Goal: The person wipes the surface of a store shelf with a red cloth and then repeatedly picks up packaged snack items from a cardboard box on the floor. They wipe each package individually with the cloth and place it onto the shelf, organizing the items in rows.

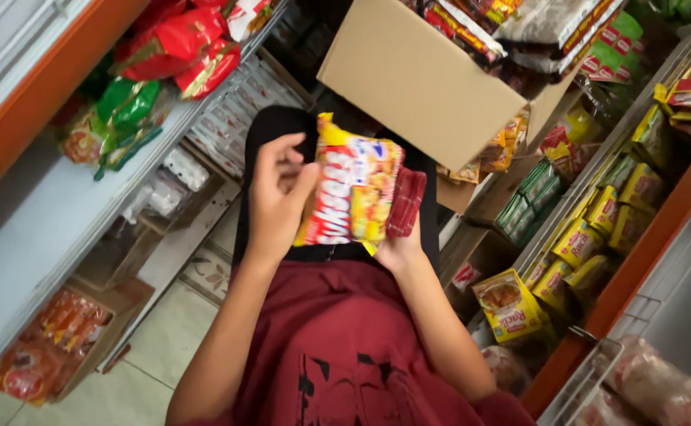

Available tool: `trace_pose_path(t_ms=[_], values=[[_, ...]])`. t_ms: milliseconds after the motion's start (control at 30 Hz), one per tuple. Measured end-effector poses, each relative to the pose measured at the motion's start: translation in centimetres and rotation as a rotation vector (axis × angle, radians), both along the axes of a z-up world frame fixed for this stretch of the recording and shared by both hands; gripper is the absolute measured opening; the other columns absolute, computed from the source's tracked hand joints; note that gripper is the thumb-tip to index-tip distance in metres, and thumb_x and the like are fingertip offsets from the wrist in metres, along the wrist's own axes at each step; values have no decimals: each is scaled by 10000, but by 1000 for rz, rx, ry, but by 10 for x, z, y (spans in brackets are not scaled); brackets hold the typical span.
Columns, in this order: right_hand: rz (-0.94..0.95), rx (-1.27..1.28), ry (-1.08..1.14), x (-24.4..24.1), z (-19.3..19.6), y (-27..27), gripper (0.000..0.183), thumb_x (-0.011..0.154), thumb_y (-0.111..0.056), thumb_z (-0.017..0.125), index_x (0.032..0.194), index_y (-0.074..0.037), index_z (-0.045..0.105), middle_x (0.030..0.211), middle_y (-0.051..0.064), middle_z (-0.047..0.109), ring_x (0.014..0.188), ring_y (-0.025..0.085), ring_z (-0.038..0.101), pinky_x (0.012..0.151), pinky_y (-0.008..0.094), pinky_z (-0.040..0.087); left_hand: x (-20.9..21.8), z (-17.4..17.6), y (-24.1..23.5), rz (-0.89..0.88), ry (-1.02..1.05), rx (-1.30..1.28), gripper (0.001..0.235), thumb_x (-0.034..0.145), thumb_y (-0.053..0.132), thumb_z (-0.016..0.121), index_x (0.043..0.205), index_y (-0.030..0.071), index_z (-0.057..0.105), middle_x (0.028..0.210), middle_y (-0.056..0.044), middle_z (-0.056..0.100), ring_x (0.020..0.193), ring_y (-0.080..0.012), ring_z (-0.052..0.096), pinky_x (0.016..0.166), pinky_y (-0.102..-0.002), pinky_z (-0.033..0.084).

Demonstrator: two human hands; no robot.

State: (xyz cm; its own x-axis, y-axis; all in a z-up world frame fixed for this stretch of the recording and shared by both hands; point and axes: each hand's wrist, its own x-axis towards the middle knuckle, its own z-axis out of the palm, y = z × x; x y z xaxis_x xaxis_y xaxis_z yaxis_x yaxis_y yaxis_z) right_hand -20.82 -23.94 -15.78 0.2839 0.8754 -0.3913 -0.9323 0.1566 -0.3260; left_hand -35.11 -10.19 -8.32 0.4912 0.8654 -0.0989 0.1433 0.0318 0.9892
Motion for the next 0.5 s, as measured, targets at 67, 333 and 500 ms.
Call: trace_pose_path(t_ms=[67, 333, 500], values=[[-55, -172, -103, 4, 3, 7, 710, 967, -614, 425, 1572, -246, 374, 1579, -25, 470, 1394, 210, 511, 1149, 440, 413, -3, -3, 2, 14, -78, -186, 445, 1017, 232, 652, 1384, 3, 552, 1222, -118, 640, 1095, -178, 646, 967, -344, 543], [15, -270, -850, -29, 18, 30, 632, 930, -85, 711, 1493, -51, 426, 1331, 91, 595, 1208, 183, 594, 1060, 354, 488, 1, -26, 6, -7, -250, -284, 822, 888, 259, 768, 1551, 74, 319, 1480, -135, 456, 1390, -256, 467, 1158, -401, 391], [-16, -200, -1198, -18, 20, 40, 507, 978, -72, 664, 1446, -6, 479, 1312, 58, 584, 1232, 149, 559, 1069, 303, 461, -10, -35, 8, -89, -508, -567, 862, 847, 224, 754, 1563, 104, 289, 1541, -110, 439, 1433, -225, 443, 1171, -372, 380]])
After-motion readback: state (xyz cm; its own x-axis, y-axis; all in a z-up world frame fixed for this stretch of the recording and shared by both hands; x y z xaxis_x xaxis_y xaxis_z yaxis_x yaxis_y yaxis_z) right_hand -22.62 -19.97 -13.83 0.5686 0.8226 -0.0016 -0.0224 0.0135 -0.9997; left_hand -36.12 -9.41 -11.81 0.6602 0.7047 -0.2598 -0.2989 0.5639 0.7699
